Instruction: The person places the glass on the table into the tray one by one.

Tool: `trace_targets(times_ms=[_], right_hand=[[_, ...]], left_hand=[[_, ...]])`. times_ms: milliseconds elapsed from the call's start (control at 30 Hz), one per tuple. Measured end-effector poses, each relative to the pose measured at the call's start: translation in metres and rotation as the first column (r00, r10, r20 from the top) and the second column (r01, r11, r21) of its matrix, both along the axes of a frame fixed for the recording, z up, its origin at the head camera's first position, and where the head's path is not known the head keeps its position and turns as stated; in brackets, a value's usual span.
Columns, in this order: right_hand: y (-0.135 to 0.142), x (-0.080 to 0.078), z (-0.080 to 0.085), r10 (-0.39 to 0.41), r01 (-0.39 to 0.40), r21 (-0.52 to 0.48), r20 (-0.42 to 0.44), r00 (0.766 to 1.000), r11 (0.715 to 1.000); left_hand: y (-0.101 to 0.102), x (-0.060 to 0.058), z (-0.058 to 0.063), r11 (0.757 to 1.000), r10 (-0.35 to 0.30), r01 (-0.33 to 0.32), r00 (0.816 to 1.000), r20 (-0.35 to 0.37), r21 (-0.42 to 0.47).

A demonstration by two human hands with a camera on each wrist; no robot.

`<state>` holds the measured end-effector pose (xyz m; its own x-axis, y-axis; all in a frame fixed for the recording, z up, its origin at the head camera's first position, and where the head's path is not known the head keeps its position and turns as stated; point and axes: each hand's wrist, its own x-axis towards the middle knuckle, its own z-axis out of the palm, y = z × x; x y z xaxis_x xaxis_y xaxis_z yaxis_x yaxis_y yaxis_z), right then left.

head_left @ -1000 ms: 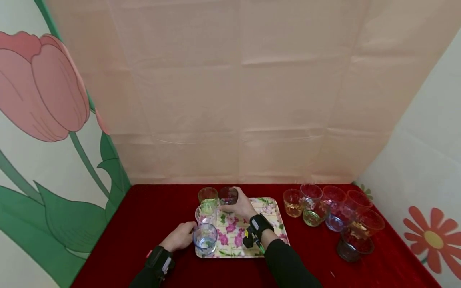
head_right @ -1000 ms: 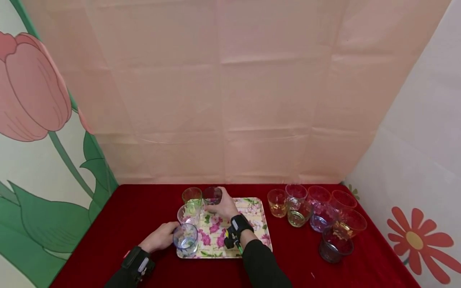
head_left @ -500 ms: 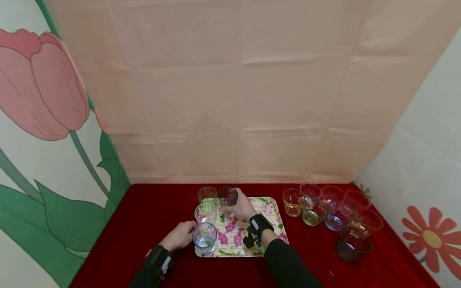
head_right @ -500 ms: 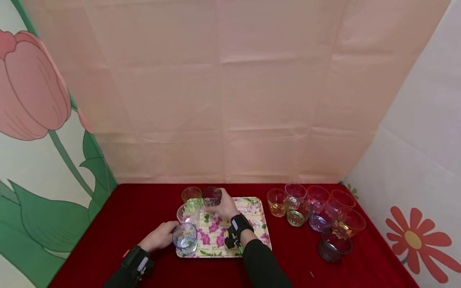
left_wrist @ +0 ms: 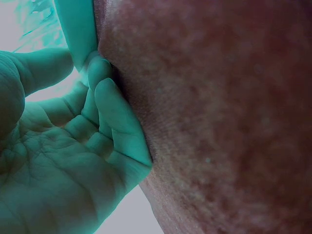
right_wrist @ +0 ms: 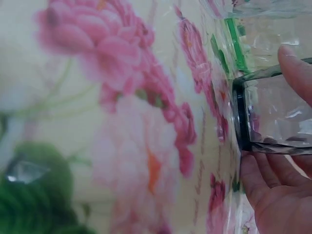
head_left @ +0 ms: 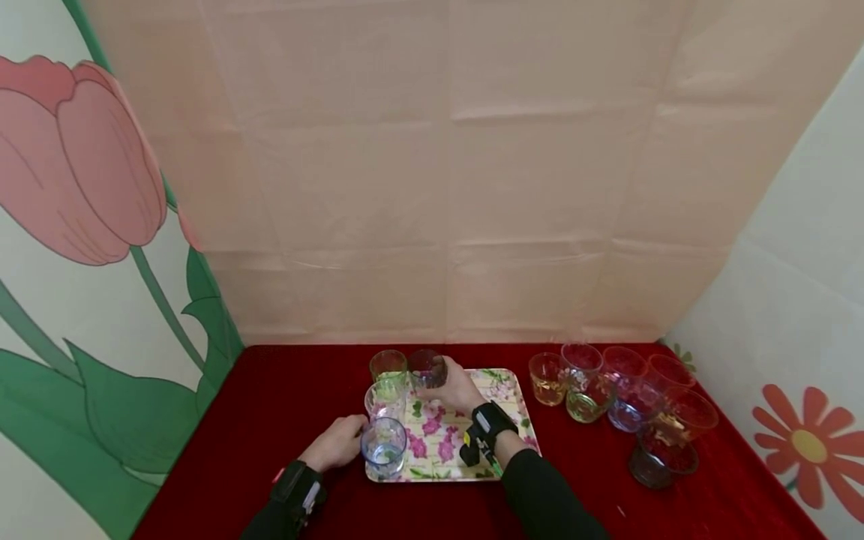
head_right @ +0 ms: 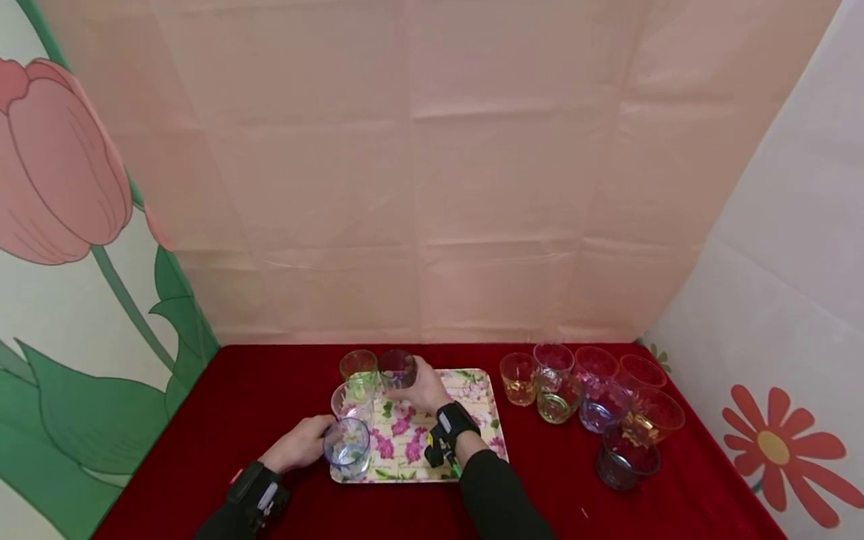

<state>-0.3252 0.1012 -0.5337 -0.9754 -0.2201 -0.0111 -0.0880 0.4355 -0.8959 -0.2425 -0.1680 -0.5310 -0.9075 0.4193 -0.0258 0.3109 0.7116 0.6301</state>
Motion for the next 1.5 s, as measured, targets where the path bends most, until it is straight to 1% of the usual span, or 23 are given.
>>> trace_targets(times_ms=[133,200,333,467,667,767,867,967,1067,1167,1200,1267,1333,1400,1433,1500], right_hand=[[0.004,0.003,0.003,-0.012,0.012,-0.022,0.012,1.0,1.0],[0.006,0.005,0.003,-0.017,0.017,-0.024,0.002,1.0,1.0],[0.012,0.01,0.004,-0.026,0.026,-0.045,-0.001,1.0,0.999],[0.02,0.016,0.005,-0.05,0.052,-0.043,0.027,0.998,0.998],[0.034,0.031,0.017,-0.081,0.087,-0.083,0.064,0.995,0.993],[0.042,0.039,0.022,-0.085,0.091,-0.111,0.056,0.995,0.99],[0.051,0.045,0.024,-0.098,0.101,-0.123,0.028,0.995,0.987],[0.06,0.05,0.027,-0.126,0.124,-0.109,-0.011,0.992,0.986],[0.07,0.059,0.032,-0.157,0.152,-0.065,-0.07,0.985,0.986],[0.079,0.07,0.037,-0.175,0.175,-0.012,-0.121,0.977,0.985],[0.082,0.074,0.039,-0.18,0.182,0.002,-0.135,0.974,0.983],[0.09,0.083,0.042,-0.18,0.185,0.017,-0.148,0.973,0.983],[0.098,0.092,0.045,-0.191,0.198,0.029,-0.163,0.968,0.98],[0.108,0.101,0.048,-0.207,0.221,0.053,-0.201,0.958,0.974],[0.113,0.106,0.049,-0.216,0.237,0.071,-0.227,0.95,0.969],[0.123,0.114,0.051,-0.236,0.279,0.114,-0.293,0.927,0.953]], left_hand=[[0.0,0.0,0.0,1.0,-0.009,0.009,0.999,-0.034,-0.006],[0.0,-0.001,0.0,1.0,-0.014,0.014,0.999,-0.041,-0.006],[0.0,-0.001,0.0,1.0,-0.021,0.021,0.999,-0.027,-0.01],[0.001,-0.001,0.0,0.999,-0.026,0.026,1.0,-0.01,-0.018],[-0.001,0.001,0.0,0.999,-0.043,0.043,0.999,-0.032,-0.008],[-0.002,0.0,-0.001,0.999,-0.044,0.044,0.999,-0.028,-0.009],[-0.002,-0.001,-0.003,0.999,-0.052,0.052,0.998,-0.037,-0.01],[-0.002,-0.001,-0.003,0.998,-0.06,0.06,0.997,-0.043,-0.002],[-0.002,-0.001,-0.003,0.998,-0.06,0.06,0.997,-0.057,-0.007],[0.0,0.0,-0.001,1.0,-0.023,0.024,0.999,-0.035,0.01],[0.0,0.0,0.0,1.0,-0.003,0.003,1.0,-0.015,0.022],[0.002,0.0,0.002,0.997,0.044,-0.048,0.997,0.057,0.066],[0.003,0.001,0.003,0.985,0.096,-0.116,0.984,0.15,0.125],[0.005,0.002,0.004,0.966,0.138,-0.183,0.963,0.233,0.181],[0.006,0.003,0.005,0.955,0.158,-0.215,0.952,0.263,0.204],[0.008,0.004,0.005,0.936,0.193,-0.265,0.937,0.291,0.231]])
